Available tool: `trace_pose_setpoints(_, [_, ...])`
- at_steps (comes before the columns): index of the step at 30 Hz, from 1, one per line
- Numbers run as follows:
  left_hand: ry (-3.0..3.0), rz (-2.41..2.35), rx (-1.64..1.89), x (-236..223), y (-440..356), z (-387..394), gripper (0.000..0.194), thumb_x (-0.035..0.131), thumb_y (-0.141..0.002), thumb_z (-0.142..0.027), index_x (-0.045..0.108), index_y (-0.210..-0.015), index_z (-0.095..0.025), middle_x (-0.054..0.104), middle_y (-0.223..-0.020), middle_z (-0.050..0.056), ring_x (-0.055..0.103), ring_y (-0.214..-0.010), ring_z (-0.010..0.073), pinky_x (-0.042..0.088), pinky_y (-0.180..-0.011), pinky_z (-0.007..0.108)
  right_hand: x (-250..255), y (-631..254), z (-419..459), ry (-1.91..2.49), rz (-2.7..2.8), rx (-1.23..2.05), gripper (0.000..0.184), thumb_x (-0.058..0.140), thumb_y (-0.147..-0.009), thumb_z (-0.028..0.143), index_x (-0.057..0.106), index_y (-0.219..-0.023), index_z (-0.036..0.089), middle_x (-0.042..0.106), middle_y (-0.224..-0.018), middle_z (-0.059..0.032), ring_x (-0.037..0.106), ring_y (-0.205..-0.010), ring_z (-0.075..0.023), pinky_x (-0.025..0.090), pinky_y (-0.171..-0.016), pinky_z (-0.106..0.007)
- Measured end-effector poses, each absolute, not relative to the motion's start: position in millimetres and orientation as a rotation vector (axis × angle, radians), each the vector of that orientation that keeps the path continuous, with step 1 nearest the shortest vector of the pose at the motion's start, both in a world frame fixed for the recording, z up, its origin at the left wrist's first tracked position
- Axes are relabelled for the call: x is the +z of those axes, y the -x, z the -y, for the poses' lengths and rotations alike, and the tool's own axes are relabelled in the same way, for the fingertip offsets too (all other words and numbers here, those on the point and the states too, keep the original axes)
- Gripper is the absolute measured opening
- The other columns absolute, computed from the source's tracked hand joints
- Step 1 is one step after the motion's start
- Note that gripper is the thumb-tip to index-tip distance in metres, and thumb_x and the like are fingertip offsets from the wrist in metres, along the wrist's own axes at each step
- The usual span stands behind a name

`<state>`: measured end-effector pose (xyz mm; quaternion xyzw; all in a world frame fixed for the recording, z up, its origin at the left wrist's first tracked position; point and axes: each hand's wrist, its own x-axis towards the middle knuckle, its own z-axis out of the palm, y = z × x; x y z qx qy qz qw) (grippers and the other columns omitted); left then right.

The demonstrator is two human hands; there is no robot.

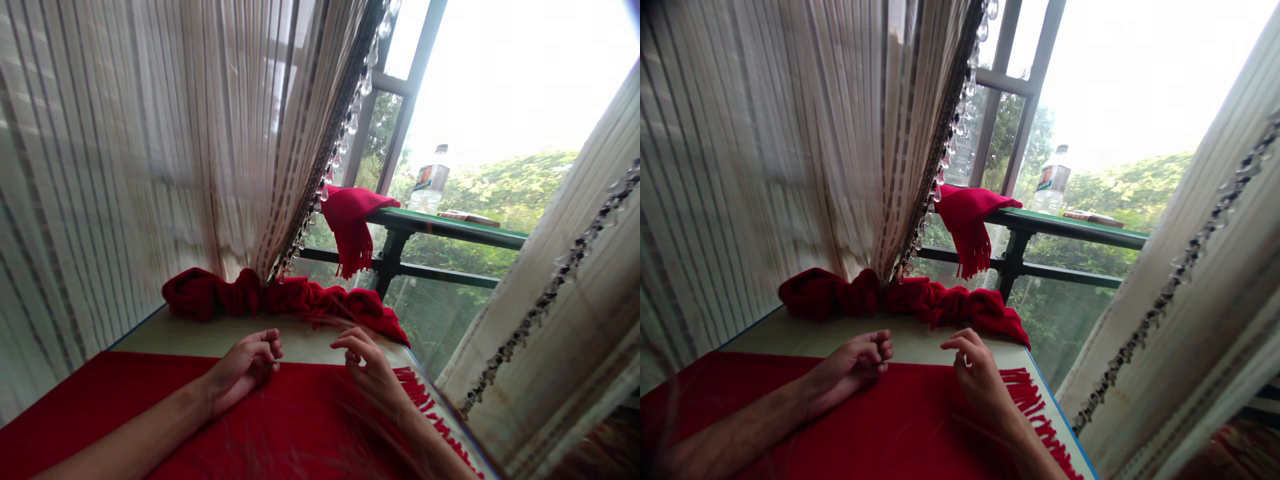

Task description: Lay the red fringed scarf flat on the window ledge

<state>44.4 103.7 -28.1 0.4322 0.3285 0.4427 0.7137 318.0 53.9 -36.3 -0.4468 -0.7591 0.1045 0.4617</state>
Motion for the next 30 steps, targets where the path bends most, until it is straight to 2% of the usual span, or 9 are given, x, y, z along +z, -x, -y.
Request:
trace_pose_setpoints(4, [-0.827, -0.674, 0.976, -28.3, -44.9, -104.0, 0.043, 0.062, -0.053, -0.001, 0.059, -0.092, -0.017, 0.056, -0.074, -0.005, 0.055, -0.062, 0.0084, 0.048, -0.055, 0.019, -36.0, -319.0, -53.0, 1.105, 1.877, 0.256, 0.042, 0.045, -0.086, 0.004, 0.076, -0.105, 0.024, 0.067, -0.105, -0.0054, 0.065, -0.091, -0.0167, 0.049, -0.072, -0.028])
trace_pose_setpoints(10, [-0.788, -0.652, 0.965, -28.7, -45.8, -103.9, 0.042, 0.065, -0.052, 0.003, 0.062, -0.089, -0.017, 0.059, -0.073, -0.004, 0.056, -0.061, 0.0092, 0.047, -0.051, 0.019, -38.8, -321.3, -55.1, 1.092, 1.881, 0.245, 0.044, 0.045, -0.085, 0.002, 0.075, -0.106, 0.025, 0.067, -0.104, -0.0048, 0.065, -0.091, -0.0174, 0.049, -0.071, -0.029])
trace_pose_setpoints(20, [-0.794, -0.631, 0.970, -30.6, -46.6, -103.2, 0.043, 0.071, -0.049, 0.001, 0.066, -0.088, -0.016, 0.062, -0.073, -0.004, 0.055, -0.063, 0.0095, 0.047, -0.050, 0.019, -38.8, -320.8, -54.1, 1.090, 1.888, 0.240, 0.043, 0.045, -0.085, 0.003, 0.075, -0.105, 0.027, 0.068, -0.104, -0.0047, 0.066, -0.092, -0.0181, 0.050, -0.072, -0.029])
trace_pose_setpoints(27, [-0.827, -0.626, 0.958, -31.8, -45.3, -102.5, 0.043, 0.073, -0.051, 0.001, 0.066, -0.090, -0.017, 0.062, -0.076, -0.004, 0.057, -0.063, 0.0093, 0.046, -0.052, 0.019, -39.8, -320.6, -54.0, 1.084, 1.877, 0.245, 0.045, 0.047, -0.082, 0.001, 0.076, -0.104, 0.027, 0.068, -0.103, -0.0046, 0.066, -0.089, -0.0172, 0.048, -0.067, -0.027])
trace_pose_setpoints(30, [-0.846, -0.625, 0.952, -32.2, -45.0, -102.1, 0.044, 0.075, -0.052, 0.000, 0.065, -0.091, -0.018, 0.062, -0.077, -0.004, 0.056, -0.063, 0.0090, 0.046, -0.052, 0.018, -40.4, -320.2, -54.1, 1.079, 1.875, 0.232, 0.044, 0.046, -0.084, 0.002, 0.076, -0.104, 0.026, 0.067, -0.103, -0.0044, 0.065, -0.089, -0.0164, 0.049, -0.069, -0.027])
